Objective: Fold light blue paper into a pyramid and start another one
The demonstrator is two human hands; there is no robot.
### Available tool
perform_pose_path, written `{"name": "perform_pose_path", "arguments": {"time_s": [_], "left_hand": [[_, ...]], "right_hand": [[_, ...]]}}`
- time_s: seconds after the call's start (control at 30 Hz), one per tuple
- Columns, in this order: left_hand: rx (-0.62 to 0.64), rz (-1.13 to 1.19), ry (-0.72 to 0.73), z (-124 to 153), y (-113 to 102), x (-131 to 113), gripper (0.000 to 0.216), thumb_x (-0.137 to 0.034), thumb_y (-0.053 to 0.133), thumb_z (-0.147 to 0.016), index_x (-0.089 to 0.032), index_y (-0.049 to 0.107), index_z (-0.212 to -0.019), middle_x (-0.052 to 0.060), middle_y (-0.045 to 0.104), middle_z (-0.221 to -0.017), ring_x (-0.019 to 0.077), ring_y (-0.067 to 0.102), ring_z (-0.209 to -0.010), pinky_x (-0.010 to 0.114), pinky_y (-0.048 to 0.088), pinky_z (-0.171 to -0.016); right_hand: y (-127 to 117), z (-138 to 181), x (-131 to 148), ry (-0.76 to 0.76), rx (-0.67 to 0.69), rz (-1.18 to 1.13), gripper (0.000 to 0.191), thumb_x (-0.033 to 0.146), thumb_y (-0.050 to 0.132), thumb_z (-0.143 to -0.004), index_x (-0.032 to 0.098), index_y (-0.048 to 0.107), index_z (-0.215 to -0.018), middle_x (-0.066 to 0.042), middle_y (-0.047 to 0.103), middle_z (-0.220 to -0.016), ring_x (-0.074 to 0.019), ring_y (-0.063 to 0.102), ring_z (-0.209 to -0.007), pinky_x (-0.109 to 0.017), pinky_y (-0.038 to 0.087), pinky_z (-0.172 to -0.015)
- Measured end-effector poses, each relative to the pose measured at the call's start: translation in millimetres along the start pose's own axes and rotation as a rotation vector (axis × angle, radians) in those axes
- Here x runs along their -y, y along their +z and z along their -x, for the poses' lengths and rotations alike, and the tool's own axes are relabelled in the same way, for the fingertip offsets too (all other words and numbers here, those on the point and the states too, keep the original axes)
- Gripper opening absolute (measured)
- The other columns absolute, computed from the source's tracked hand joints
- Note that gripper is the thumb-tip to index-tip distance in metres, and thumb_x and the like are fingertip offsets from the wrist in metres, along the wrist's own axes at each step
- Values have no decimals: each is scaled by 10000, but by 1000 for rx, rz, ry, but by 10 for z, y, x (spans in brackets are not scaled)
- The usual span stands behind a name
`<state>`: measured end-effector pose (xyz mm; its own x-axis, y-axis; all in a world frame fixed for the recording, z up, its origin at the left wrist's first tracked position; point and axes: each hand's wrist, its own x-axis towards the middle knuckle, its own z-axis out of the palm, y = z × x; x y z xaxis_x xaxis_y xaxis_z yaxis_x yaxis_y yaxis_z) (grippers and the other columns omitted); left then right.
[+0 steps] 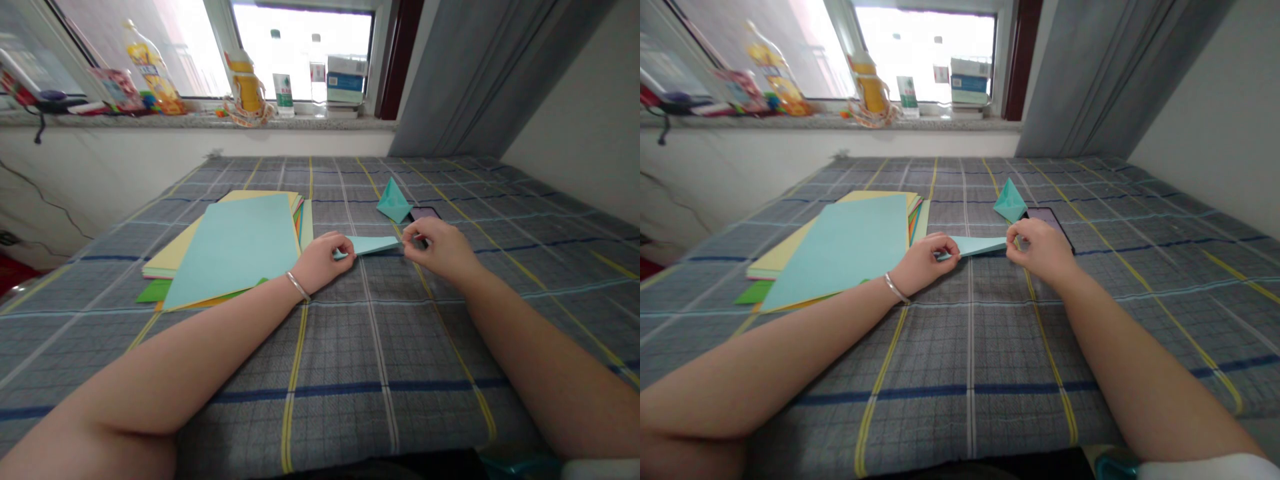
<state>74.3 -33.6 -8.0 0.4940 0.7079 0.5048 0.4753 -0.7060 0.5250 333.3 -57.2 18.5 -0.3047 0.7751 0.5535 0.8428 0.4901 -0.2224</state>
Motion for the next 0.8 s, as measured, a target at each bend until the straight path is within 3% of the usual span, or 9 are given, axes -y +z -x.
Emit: {"name": "perform_pose_path", "arguments": {"time_s": [0.23,0.43,0.8], "left_hand": [[-1,-14,3,10,-33,0,62,-116,586,-765,-173,588,-739,5,619,-793,135,572,-779,266,482,-720],[11,-121,73,19,-38,-16,45,-138,574,-789,-183,576,-783,0,621,-802,143,579,-783,273,468,-747],[49,-510,342,12,-48,-81,146,-219,485,-916,-188,608,-844,18,654,-803,167,571,-766,326,419,-826]], "right_hand": [[-6,20,-103,106,-87,-143,40,261,564,-789,237,595,-792,-33,676,-841,-199,642,-761,-339,532,-671],[57,20,66,-143,35,-53,120,321,623,-827,219,635,-889,-55,701,-918,-230,635,-912,-373,493,-818],[202,26,371,-206,110,120,106,224,559,-857,224,619,-770,-19,690,-824,-199,618,-852,-307,437,-722]]}}
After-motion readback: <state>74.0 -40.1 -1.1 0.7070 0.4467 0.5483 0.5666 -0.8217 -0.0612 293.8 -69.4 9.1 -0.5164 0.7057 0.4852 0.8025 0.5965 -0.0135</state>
